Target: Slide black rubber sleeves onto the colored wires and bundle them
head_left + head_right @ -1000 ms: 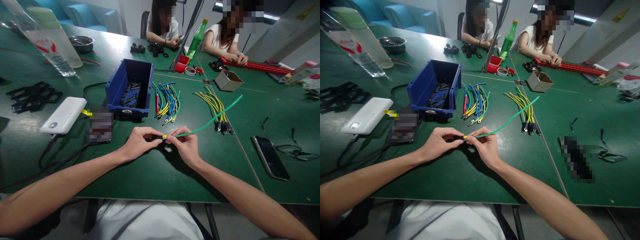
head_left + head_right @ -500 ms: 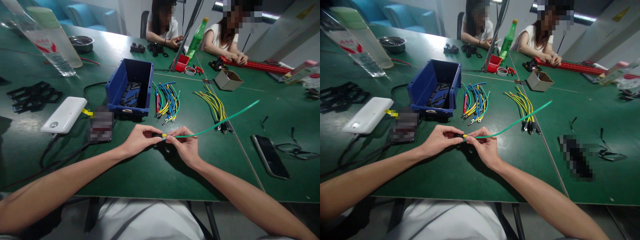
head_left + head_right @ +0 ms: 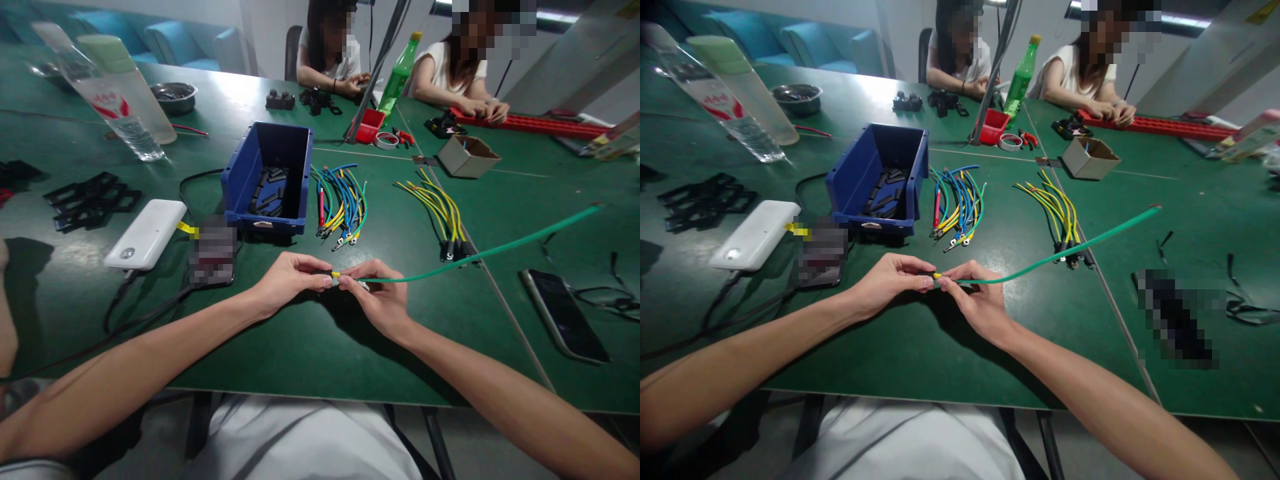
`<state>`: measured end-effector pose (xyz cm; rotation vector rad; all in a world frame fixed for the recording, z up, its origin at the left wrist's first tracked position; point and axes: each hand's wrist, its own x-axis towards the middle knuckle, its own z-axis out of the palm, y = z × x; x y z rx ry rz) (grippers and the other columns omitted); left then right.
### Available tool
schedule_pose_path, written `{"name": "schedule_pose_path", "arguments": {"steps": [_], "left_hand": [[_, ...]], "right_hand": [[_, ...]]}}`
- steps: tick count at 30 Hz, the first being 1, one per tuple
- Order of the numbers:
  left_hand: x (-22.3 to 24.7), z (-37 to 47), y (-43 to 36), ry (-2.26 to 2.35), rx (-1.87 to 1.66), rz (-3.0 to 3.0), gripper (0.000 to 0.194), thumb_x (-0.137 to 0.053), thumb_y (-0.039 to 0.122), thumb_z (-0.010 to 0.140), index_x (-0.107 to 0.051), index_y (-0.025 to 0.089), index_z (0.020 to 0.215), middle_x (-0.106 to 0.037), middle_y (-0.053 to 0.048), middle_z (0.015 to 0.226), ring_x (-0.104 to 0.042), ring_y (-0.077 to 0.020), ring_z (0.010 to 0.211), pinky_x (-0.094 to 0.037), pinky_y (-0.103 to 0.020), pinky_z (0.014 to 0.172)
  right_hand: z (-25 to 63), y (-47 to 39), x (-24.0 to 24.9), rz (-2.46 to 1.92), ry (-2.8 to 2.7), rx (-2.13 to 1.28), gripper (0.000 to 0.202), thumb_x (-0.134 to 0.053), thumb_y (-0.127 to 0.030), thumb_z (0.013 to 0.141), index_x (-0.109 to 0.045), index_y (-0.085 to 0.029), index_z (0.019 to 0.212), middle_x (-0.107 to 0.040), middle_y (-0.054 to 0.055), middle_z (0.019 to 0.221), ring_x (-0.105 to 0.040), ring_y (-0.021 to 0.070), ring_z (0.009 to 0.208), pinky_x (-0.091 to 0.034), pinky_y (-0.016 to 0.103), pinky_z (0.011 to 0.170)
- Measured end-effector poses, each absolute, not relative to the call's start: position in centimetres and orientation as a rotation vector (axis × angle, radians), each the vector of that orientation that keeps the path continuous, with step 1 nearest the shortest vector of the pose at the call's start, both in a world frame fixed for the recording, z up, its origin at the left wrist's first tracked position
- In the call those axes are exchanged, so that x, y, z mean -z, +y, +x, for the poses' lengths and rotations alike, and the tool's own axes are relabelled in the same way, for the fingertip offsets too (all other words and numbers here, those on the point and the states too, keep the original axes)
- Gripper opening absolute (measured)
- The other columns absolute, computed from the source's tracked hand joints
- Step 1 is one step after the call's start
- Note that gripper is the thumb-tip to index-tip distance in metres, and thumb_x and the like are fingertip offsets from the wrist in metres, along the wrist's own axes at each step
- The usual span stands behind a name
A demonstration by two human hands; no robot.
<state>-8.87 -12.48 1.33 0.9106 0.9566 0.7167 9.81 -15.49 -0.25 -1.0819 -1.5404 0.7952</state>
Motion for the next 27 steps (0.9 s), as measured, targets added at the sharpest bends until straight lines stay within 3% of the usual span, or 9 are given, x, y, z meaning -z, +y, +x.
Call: {"name": "schedule_pose_path", "arguments": {"steps": [9,14,21,27], "left_hand": [[-1.6,-8.8,-13.1,0.879,-0.819,1.373,0.024,-0.066,0.019,0.076,-0.073,0.012,0.097,-0.073,-0.009,0.097,-0.067,-0.0187,0.088,-0.052,-0.027,0.079],[-1.0,-9.0,-12.8,0.944,-0.791,1.445,0.028,-0.066,0.023,0.078,-0.072,0.013,0.103,-0.073,-0.009,0.096,-0.067,-0.0183,0.083,-0.052,-0.027,0.074],[-1.1,-8.9,-12.7,1.020,-0.841,1.344,0.027,-0.072,0.026,0.072,-0.074,0.011,0.094,-0.074,-0.008,0.085,-0.066,-0.0158,0.072,-0.051,-0.025,0.067],[-0.5,-9.2,-12.4,1.032,-0.898,1.386,0.028,-0.071,0.029,0.073,-0.073,0.012,0.096,-0.073,-0.007,0.084,-0.063,-0.0138,0.068,-0.049,-0.024,0.064]], "right_hand": [[9.4,-15.2,-0.2,-1.107,-1.365,-1.037,0.018,-0.078,-0.026,0.071,-0.061,-0.020,0.071,-0.070,0.000,0.071,-0.067,0.0137,0.058,-0.055,0.024,0.054],[9.2,-14.6,-0.5,-1.068,-1.201,-1.272,0.026,-0.079,-0.029,0.068,-0.055,-0.020,0.073,-0.069,-0.001,0.071,-0.066,0.0121,0.057,-0.055,0.025,0.057],[9.9,-13.8,-0.5,-0.990,-1.180,-1.411,0.025,-0.073,-0.033,0.075,-0.052,-0.020,0.077,-0.067,-0.001,0.078,-0.067,0.0131,0.064,-0.057,0.028,0.064],[10.5,-13.0,-0.8,-1.044,-1.125,-1.276,0.034,-0.076,-0.035,0.071,-0.046,-0.021,0.078,-0.067,-0.002,0.072,-0.069,0.0152,0.060,-0.058,0.028,0.058]]}}
